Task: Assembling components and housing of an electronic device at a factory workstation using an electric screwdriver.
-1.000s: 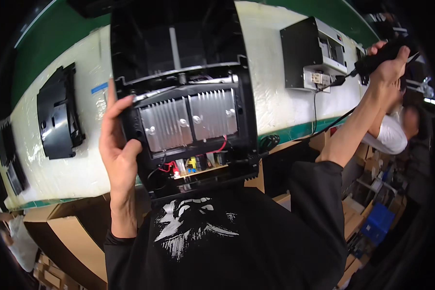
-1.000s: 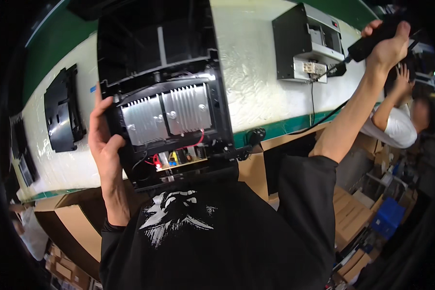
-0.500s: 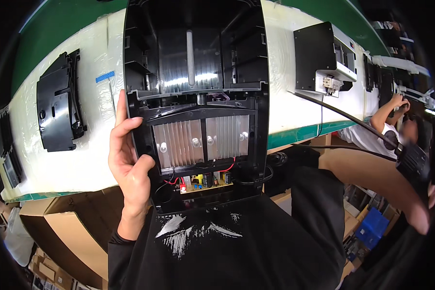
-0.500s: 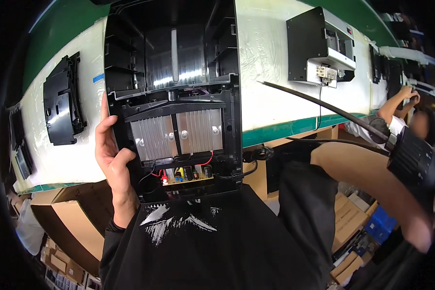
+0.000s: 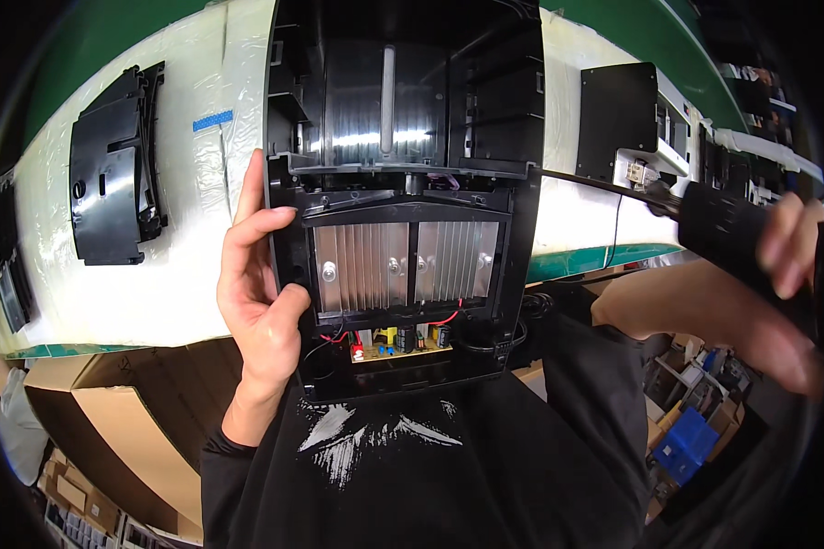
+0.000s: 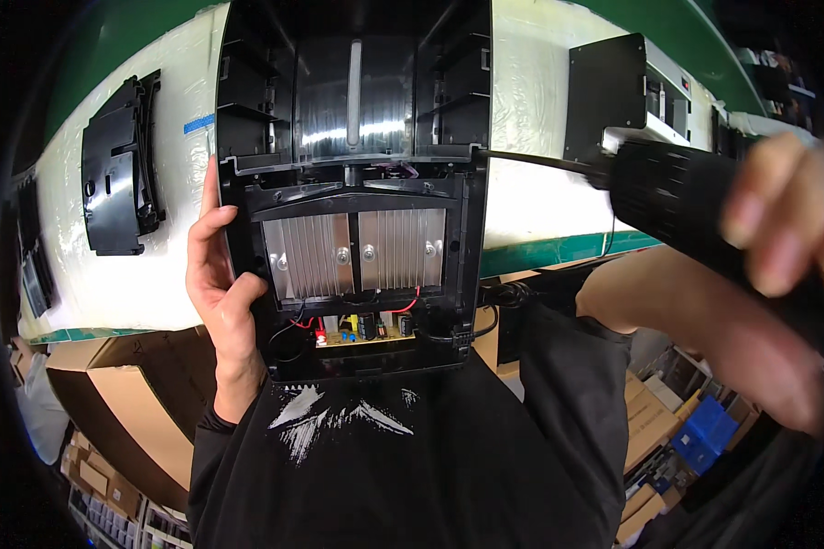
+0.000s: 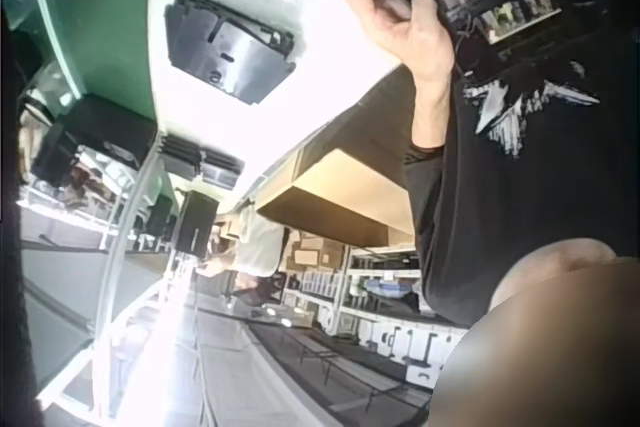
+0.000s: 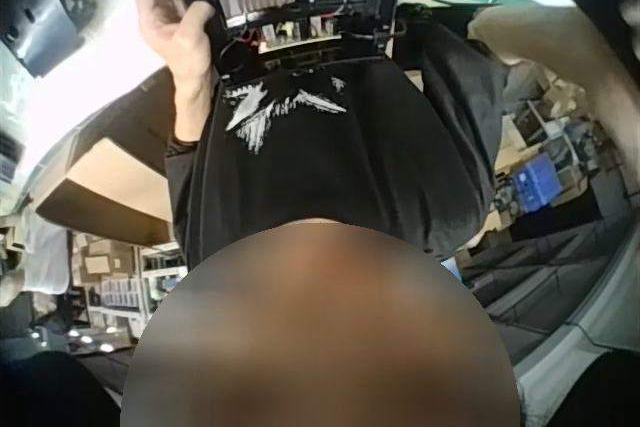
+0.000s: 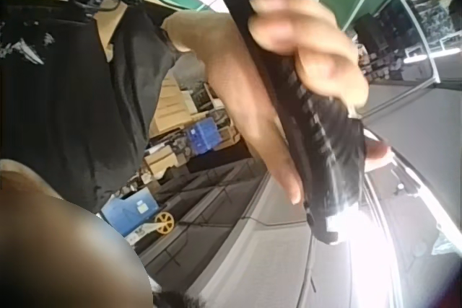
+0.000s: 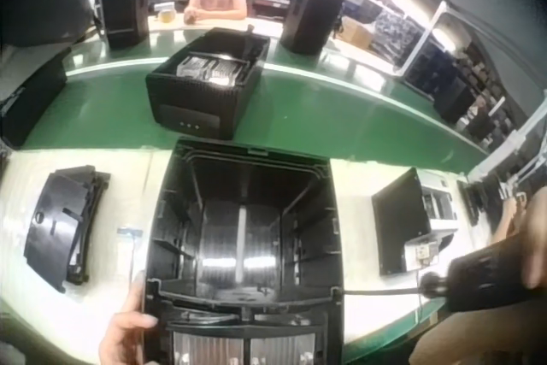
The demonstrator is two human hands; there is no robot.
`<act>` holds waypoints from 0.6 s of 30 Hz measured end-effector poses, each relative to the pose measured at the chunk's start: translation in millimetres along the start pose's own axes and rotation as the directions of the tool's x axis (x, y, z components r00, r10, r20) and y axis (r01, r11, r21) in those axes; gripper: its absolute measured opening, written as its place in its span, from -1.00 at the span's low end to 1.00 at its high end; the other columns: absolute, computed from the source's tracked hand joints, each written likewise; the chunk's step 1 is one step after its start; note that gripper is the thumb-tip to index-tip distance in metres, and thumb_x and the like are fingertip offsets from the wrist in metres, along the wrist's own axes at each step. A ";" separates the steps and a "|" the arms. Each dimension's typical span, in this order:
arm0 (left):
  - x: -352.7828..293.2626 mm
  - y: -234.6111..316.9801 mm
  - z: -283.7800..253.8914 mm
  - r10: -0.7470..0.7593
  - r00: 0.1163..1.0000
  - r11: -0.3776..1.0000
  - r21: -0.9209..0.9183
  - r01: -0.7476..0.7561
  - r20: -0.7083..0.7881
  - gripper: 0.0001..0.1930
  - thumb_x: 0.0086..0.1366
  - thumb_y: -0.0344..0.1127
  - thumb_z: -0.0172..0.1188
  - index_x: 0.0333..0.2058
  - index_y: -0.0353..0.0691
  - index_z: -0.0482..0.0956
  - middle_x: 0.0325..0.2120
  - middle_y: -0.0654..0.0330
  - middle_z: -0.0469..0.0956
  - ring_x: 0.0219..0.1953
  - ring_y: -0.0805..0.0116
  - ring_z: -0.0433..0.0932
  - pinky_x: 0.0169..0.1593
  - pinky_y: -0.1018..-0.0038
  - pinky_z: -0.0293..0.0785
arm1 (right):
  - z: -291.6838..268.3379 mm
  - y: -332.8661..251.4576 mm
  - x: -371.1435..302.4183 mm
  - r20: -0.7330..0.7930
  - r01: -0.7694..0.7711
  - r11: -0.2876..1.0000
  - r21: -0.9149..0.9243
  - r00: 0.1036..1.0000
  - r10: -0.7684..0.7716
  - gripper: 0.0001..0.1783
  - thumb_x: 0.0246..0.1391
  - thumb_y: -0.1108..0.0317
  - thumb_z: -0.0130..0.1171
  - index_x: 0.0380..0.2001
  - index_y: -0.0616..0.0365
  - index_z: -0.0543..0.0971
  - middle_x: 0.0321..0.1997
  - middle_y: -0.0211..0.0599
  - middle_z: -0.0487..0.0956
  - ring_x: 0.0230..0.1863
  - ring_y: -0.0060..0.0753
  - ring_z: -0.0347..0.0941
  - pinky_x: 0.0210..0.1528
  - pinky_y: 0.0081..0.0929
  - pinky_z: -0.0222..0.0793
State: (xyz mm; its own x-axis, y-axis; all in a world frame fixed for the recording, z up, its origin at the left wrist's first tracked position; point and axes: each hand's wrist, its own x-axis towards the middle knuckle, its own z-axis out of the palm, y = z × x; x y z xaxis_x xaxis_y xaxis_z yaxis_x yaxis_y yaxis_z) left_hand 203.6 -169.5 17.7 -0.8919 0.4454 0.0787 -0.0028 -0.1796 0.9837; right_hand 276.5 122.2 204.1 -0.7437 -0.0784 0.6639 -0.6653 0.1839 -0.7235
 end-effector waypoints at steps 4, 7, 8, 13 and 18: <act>0.3 1.0 1.5 -0.012 1.000 1.000 -0.011 0.012 0.004 -0.39 -0.31 -0.71 -0.22 -0.12 -0.33 0.38 0.28 -0.19 -0.04 0.37 0.02 -0.17 0.35 0.24 -0.24 | -1.9 22.6 -18.0 -0.034 -0.067 0.998 0.002 0.997 0.067 -0.09 -0.13 -0.52 -0.25 -0.17 0.22 0.28 -0.43 -0.26 0.37 -0.58 -0.40 0.32 -0.63 -0.46 0.21; 0.2 -0.8 1.2 0.020 1.000 0.995 0.103 -0.019 -0.005 -0.33 -0.39 -0.63 -0.17 -0.10 -0.26 0.38 0.26 -0.16 0.04 0.32 0.07 0.04 0.33 0.31 -0.10 | -2.8 37.4 -28.7 -0.067 -0.115 0.993 0.003 0.991 0.115 -0.01 -0.28 -0.63 -0.18 -0.32 0.23 0.33 -0.45 -0.31 0.37 -0.56 -0.44 0.31 -0.55 -0.51 0.19; 0.1 -1.1 1.0 0.023 1.000 0.994 0.106 -0.022 -0.006 -0.33 -0.39 -0.63 -0.17 -0.10 -0.26 0.38 0.26 -0.16 0.04 0.32 0.07 0.04 0.33 0.31 -0.11 | -3.2 41.6 -30.9 -0.079 -0.131 0.991 0.004 0.988 0.131 0.02 -0.33 -0.67 -0.16 -0.37 0.24 0.35 -0.45 -0.33 0.37 -0.55 -0.45 0.31 -0.52 -0.52 0.19; -0.3 1.8 1.8 -0.015 1.000 1.000 0.015 0.015 0.007 -0.39 -0.31 -0.72 -0.21 -0.12 -0.33 0.37 0.28 -0.18 -0.04 0.37 0.01 -0.15 0.34 0.25 -0.21 | -2.1 50.0 -22.4 0.069 -0.137 0.991 -0.014 0.988 0.137 0.00 -0.33 -0.63 -0.03 -0.32 0.26 0.39 -0.46 -0.28 0.41 -0.52 -0.40 0.37 -0.50 -0.45 0.30; -0.1 2.9 2.0 -0.006 1.000 0.999 0.050 0.006 -0.001 -0.40 -0.30 -0.72 -0.21 -0.14 -0.31 0.38 0.28 -0.19 -0.04 0.37 0.02 -0.14 0.34 0.25 -0.18 | 4.3 50.8 -22.1 0.123 -0.119 0.993 -0.017 0.985 0.120 -0.02 -0.32 -0.59 0.03 -0.29 0.26 0.39 -0.47 -0.25 0.42 -0.50 -0.38 0.39 -0.50 -0.41 0.34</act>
State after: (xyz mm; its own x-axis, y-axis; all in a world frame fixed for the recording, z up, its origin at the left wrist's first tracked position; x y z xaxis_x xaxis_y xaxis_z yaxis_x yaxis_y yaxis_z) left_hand 204.6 -168.3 20.8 -0.8924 0.4453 0.0725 0.0144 -0.1324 0.9911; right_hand 258.9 129.1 151.9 -0.8204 -0.1759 0.5440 -0.5711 0.2086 -0.7939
